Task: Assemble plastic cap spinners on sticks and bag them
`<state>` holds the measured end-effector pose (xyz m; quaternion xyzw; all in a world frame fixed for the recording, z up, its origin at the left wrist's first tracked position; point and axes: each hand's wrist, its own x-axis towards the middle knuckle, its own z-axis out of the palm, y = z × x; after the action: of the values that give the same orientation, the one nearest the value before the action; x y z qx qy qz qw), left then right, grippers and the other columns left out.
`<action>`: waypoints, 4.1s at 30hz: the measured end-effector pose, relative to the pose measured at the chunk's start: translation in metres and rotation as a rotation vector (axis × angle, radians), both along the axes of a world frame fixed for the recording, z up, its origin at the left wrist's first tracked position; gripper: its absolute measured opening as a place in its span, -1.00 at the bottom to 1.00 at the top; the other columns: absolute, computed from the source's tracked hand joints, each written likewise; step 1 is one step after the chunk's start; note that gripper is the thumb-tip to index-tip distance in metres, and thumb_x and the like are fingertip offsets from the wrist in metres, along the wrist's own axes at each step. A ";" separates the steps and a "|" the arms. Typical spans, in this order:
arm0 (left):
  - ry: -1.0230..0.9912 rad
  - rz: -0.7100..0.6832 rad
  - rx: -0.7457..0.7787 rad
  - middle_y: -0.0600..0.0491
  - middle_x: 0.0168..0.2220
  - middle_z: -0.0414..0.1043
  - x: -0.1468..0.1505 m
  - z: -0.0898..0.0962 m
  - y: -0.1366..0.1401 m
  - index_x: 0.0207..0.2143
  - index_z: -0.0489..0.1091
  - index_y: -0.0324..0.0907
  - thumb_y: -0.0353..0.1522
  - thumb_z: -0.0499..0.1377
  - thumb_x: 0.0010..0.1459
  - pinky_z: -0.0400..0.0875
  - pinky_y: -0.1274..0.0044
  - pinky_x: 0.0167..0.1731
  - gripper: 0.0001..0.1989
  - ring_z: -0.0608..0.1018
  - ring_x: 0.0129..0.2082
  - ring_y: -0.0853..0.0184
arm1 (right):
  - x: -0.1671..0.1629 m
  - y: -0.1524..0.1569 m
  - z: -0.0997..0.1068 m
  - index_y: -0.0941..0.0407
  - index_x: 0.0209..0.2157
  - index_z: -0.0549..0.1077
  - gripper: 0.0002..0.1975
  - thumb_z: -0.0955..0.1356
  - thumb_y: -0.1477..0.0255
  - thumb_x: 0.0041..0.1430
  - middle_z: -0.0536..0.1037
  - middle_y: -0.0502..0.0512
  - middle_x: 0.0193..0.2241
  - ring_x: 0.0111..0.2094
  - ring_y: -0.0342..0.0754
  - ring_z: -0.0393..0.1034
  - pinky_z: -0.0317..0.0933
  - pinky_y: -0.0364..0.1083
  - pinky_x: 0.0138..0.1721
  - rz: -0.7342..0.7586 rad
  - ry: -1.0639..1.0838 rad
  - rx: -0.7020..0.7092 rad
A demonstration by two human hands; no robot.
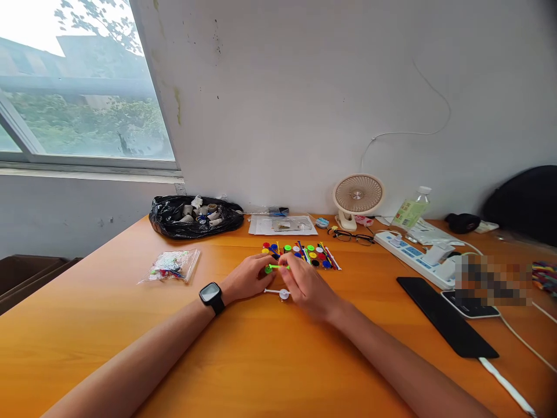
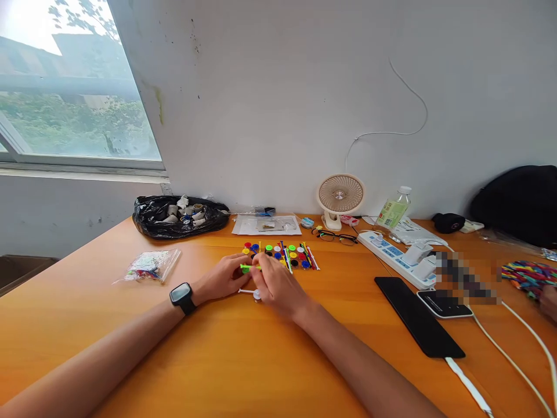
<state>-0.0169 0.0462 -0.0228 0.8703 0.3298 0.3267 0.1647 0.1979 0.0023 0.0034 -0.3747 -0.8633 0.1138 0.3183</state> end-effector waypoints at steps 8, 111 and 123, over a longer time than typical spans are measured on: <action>-0.070 -0.067 -0.078 -0.01 -0.28 0.53 -0.001 0.004 -0.010 -0.21 0.59 -0.16 -0.40 0.19 0.26 0.39 0.57 -0.39 -0.84 0.49 -0.41 0.38 | 0.042 -0.058 -0.008 0.04 -0.26 0.33 -0.87 0.25 0.42 0.46 0.52 0.09 -0.29 -0.27 0.05 0.39 0.19 -0.02 -0.24 -0.071 -0.326 -0.083; 0.191 0.112 -0.193 0.17 0.48 0.11 -0.015 0.006 -0.022 0.49 0.03 0.10 -0.03 -0.28 0.52 0.05 0.09 0.41 -0.39 0.15 0.39 0.06 | 0.038 -0.005 -0.001 0.12 -0.36 0.53 -0.42 0.31 -0.14 0.26 0.34 -0.04 -0.68 -0.64 -0.17 0.11 -0.08 -0.15 -0.60 -0.195 0.858 -0.660; 0.233 0.025 -0.025 0.11 0.46 0.14 -0.013 0.010 -0.016 0.34 0.31 0.25 -0.11 -0.15 0.52 0.20 -0.05 0.31 -0.53 0.27 0.37 0.01 | 0.037 -0.005 -0.001 0.10 -0.36 0.53 -0.39 0.26 -0.18 0.30 0.35 -0.03 -0.67 -0.64 -0.14 0.12 -0.07 -0.13 -0.59 -0.181 0.827 -0.619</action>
<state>-0.0303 0.0299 -0.0133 0.8961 0.3615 0.2212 0.1320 0.2353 -0.0032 0.0026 -0.4480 -0.5556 0.4742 0.5154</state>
